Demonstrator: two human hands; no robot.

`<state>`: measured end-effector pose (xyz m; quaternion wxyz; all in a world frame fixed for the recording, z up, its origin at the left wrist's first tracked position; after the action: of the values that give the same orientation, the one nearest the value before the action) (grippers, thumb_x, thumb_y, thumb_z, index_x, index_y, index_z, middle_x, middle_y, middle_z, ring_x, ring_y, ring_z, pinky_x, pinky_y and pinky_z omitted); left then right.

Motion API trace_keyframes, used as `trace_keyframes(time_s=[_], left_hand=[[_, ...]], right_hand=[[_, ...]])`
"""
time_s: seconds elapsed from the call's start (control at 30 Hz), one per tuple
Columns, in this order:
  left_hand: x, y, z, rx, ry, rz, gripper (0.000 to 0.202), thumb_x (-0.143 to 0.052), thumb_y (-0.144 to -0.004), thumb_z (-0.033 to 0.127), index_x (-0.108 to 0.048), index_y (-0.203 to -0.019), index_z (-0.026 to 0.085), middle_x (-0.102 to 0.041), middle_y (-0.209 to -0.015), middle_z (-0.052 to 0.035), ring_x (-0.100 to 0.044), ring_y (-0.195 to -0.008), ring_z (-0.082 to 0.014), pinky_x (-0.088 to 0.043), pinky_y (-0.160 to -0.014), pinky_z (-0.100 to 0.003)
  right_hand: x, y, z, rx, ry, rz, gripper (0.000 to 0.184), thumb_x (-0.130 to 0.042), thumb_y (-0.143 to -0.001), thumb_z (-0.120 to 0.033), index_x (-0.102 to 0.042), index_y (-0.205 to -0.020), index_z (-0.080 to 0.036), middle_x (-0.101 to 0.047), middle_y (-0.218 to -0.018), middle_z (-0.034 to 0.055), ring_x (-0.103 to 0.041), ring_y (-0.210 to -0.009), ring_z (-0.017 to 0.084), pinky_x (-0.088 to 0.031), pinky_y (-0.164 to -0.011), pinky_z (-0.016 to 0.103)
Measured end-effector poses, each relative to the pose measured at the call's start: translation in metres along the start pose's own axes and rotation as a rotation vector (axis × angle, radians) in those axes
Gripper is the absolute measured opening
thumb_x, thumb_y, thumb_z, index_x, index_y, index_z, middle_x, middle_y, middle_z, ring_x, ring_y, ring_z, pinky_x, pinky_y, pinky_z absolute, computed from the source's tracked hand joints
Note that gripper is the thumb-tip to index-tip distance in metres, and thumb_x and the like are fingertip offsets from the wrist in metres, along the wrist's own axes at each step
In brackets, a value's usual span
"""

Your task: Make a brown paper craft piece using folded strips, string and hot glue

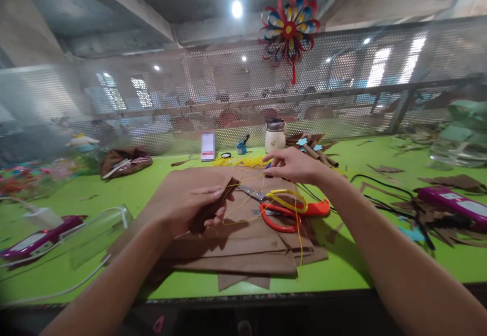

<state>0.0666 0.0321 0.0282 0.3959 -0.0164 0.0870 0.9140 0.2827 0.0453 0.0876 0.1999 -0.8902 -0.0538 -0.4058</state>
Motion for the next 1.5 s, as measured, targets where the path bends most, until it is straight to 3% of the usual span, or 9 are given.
trace_keyframes(time_s=[0.1, 0.27, 0.47, 0.53, 0.7, 0.83, 1.03, 1.3, 1.5], left_hand=[[-0.001, -0.002, -0.005, 0.044, 0.037, -0.013, 0.031, -0.048, -0.085, 0.04, -0.055, -0.1, 0.014, -0.055, -0.068, -0.0022, -0.05, -0.051, -0.0069, -0.034, -0.048, -0.019], [-0.002, -0.001, -0.003, 0.044, 0.079, -0.008, 0.027, -0.048, -0.086, 0.039, -0.053, -0.097, 0.015, -0.057, -0.07, -0.0028, -0.052, -0.051, -0.0076, -0.036, -0.047, -0.019], [-0.001, 0.001, 0.007, -0.013, 0.154, -0.021, 0.024, -0.043, -0.088, 0.034, -0.051, -0.099, 0.014, -0.056, -0.066, -0.0024, -0.052, -0.05, -0.008, -0.036, -0.046, -0.018], [-0.001, 0.0, 0.006, -0.007, 0.179, -0.042, 0.025, -0.041, -0.089, 0.033, -0.051, -0.099, 0.014, -0.055, -0.066, -0.0024, -0.051, -0.049, -0.008, -0.036, -0.046, -0.018], [-0.002, -0.003, 0.004, -0.017, 0.188, -0.05, 0.024, -0.039, -0.09, 0.032, -0.051, -0.099, 0.014, -0.055, -0.066, -0.0027, -0.052, -0.051, -0.0086, -0.035, -0.045, -0.017], [-0.005, -0.002, 0.005, -0.016, 0.183, -0.059, 0.024, -0.041, -0.089, 0.033, -0.051, -0.099, 0.015, -0.055, -0.066, -0.0023, -0.05, -0.049, -0.0077, -0.034, -0.045, -0.017], [-0.017, -0.001, -0.001, 0.056, 0.132, -0.096, 0.03, -0.043, -0.088, 0.036, -0.055, -0.101, 0.012, -0.054, -0.063, -0.0022, -0.05, -0.047, -0.0078, -0.032, -0.042, -0.017], [-0.026, 0.002, -0.005, 0.064, 0.11, -0.163, 0.034, -0.042, -0.088, 0.035, -0.056, -0.108, 0.01, -0.052, -0.06, -0.0015, -0.048, -0.046, -0.0069, -0.025, -0.039, -0.017], [-0.021, 0.0, -0.004, 0.058, 0.112, -0.137, 0.034, -0.042, -0.088, 0.034, -0.057, -0.105, 0.009, -0.053, -0.061, -0.0028, -0.046, -0.045, -0.0066, -0.024, -0.039, -0.017]], right_hand=[[-0.005, 0.0, -0.01, 0.058, 0.057, 0.113, 0.026, -0.063, -0.072, -0.03, -0.068, -0.094, -0.018, -0.067, -0.091, 0.008, -0.06, -0.083, 0.02, -0.046, -0.07, 0.031], [-0.037, 0.006, -0.034, 0.063, -0.163, 0.012, 0.015, -0.059, -0.073, -0.025, -0.068, -0.081, -0.017, -0.068, -0.081, 0.0044, -0.061, -0.075, 0.016, -0.047, -0.068, 0.029], [-0.006, 0.026, -0.049, 0.176, -0.131, 0.72, 0.016, -0.059, -0.071, -0.02, -0.063, -0.086, -0.014, -0.063, -0.086, 0.0072, -0.057, -0.076, 0.016, -0.046, -0.066, 0.03], [-0.013, 0.025, -0.053, 0.184, -0.161, 0.641, 0.01, -0.057, -0.073, -0.02, -0.063, -0.079, -0.014, -0.063, -0.079, 0.006, -0.057, -0.071, 0.015, -0.047, -0.066, 0.029], [-0.058, 0.013, -0.051, 0.078, -0.3, 0.038, 0.016, -0.057, -0.075, -0.022, -0.065, -0.087, -0.015, -0.067, -0.085, 0.0052, -0.059, -0.072, 0.013, -0.046, -0.065, 0.025], [-0.055, 0.016, -0.051, 0.07, -0.276, -0.215, 0.025, -0.053, -0.081, -0.034, -0.062, -0.069, -0.013, -0.055, -0.057, -0.0014, -0.045, -0.05, 0.007, -0.034, -0.047, 0.02], [-0.014, 0.013, -0.04, 0.135, -0.285, 0.005, 0.031, -0.053, -0.082, -0.04, -0.065, -0.074, -0.013, -0.039, -0.048, -0.0049, -0.032, -0.044, 0.005, -0.022, -0.042, 0.021], [-0.03, 0.001, -0.018, 0.056, -0.351, 0.01, 0.031, -0.056, -0.079, -0.042, -0.064, -0.072, -0.012, -0.041, -0.048, -0.0049, -0.032, -0.045, 0.006, -0.023, -0.044, 0.021], [-0.023, 0.005, -0.028, 0.11, -0.47, 0.137, 0.029, -0.058, -0.078, -0.04, -0.063, -0.071, -0.012, -0.043, -0.05, -0.0038, -0.036, -0.048, 0.006, -0.026, -0.045, 0.022]])
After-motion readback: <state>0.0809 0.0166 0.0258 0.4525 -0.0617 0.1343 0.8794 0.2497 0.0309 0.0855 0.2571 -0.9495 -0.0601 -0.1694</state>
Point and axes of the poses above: each hand's wrist, its own y-axis away from the middle knuckle, its own x-axis out of the back of the hand, z = x × y, the point moved 6 cm from there along -y, towards the middle knuckle
